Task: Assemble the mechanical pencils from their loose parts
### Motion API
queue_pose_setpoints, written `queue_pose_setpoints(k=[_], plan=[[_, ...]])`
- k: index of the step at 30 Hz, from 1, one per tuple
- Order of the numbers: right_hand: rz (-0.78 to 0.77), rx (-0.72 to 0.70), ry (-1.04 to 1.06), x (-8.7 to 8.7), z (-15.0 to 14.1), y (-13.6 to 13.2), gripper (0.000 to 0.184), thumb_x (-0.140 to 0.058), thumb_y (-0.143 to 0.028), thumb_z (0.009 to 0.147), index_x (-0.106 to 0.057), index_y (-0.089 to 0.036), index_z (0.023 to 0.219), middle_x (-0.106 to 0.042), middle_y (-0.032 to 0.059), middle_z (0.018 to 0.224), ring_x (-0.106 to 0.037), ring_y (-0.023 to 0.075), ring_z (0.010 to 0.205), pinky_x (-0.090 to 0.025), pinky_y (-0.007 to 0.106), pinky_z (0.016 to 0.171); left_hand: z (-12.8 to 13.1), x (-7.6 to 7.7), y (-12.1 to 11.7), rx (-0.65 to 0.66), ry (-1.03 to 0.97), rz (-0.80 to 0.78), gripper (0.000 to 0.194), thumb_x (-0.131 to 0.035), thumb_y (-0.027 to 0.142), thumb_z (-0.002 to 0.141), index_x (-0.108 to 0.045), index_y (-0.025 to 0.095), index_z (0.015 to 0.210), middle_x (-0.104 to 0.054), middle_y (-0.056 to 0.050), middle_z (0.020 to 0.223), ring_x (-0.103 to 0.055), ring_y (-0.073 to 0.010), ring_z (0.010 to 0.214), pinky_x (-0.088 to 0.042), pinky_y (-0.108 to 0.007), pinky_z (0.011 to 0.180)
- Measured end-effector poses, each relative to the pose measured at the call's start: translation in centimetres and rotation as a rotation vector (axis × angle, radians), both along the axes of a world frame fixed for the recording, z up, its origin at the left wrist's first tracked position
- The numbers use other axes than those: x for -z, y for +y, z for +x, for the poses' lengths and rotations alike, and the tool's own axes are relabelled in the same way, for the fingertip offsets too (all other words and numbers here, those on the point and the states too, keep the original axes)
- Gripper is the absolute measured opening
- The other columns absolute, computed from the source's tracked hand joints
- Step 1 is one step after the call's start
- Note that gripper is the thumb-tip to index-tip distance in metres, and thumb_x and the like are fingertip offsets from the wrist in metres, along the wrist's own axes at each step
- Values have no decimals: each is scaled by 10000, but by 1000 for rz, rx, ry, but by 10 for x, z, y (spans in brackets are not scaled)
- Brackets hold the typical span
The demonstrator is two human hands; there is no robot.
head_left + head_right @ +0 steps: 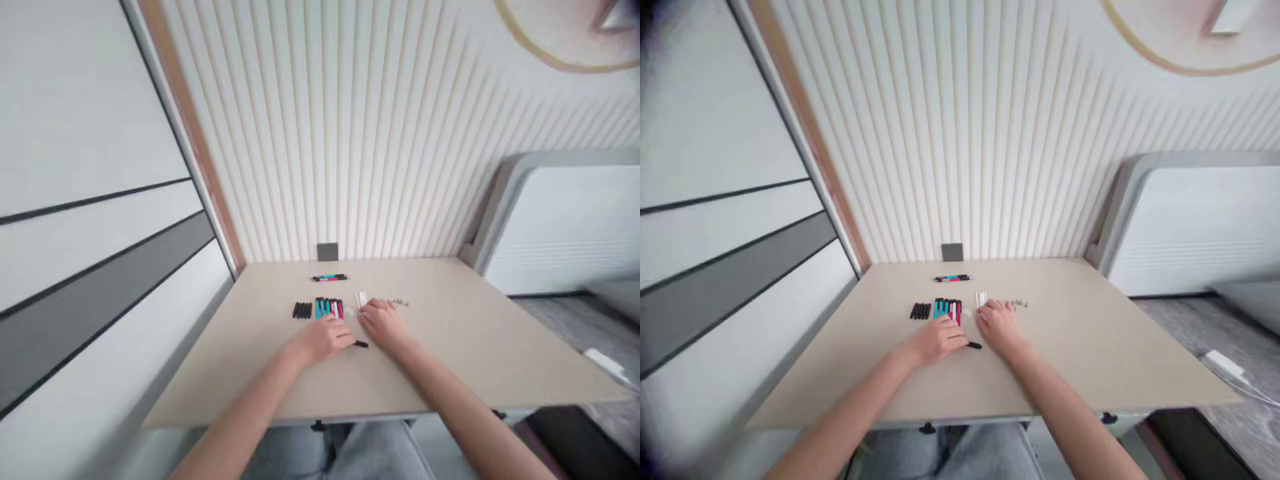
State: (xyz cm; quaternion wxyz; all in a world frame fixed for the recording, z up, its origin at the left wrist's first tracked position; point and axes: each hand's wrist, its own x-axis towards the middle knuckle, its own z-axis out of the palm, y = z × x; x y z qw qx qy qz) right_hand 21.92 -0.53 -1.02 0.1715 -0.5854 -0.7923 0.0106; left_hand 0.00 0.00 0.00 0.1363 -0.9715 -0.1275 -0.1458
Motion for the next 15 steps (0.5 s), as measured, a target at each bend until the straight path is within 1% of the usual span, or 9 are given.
queue_pose_setpoints(k=[4, 10, 15], plan=[[-6, 4, -3, 0, 0, 1, 236, -489, -312, 955, -703, -244, 1029, -659, 65, 1061, -610, 211, 968, -333, 328, 875, 0, -1, -2, 0, 0, -4, 115, -533, 168, 956, -639, 187, 997, -673, -21, 863, -580, -166, 824, -374, -316, 758], [-4, -5, -3, -1, 1, 0, 240, -487, -337, 967, -694, -250, 1053, -658, 60, 1044, -609, 205, 979, -345, 310, 857, 1, -3, -2, -6, 9, -12, 124, -518, 160, 960, -634, 185, 995, -669, -24, 864, -578, -173, 831, -378, -315, 767], [2, 8, -6, -1, 0, 0, 238, -489, -344, 968, -692, -230, 1022, -656, 71, 1040, -615, 206, 962, -351, 306, 843, 1, -4, -2, -5, 15, -14, 136, -504, 152, 963, -633, 183, 996, -665, -24, 857, -578, -176, 819, -378, -314, 766]])
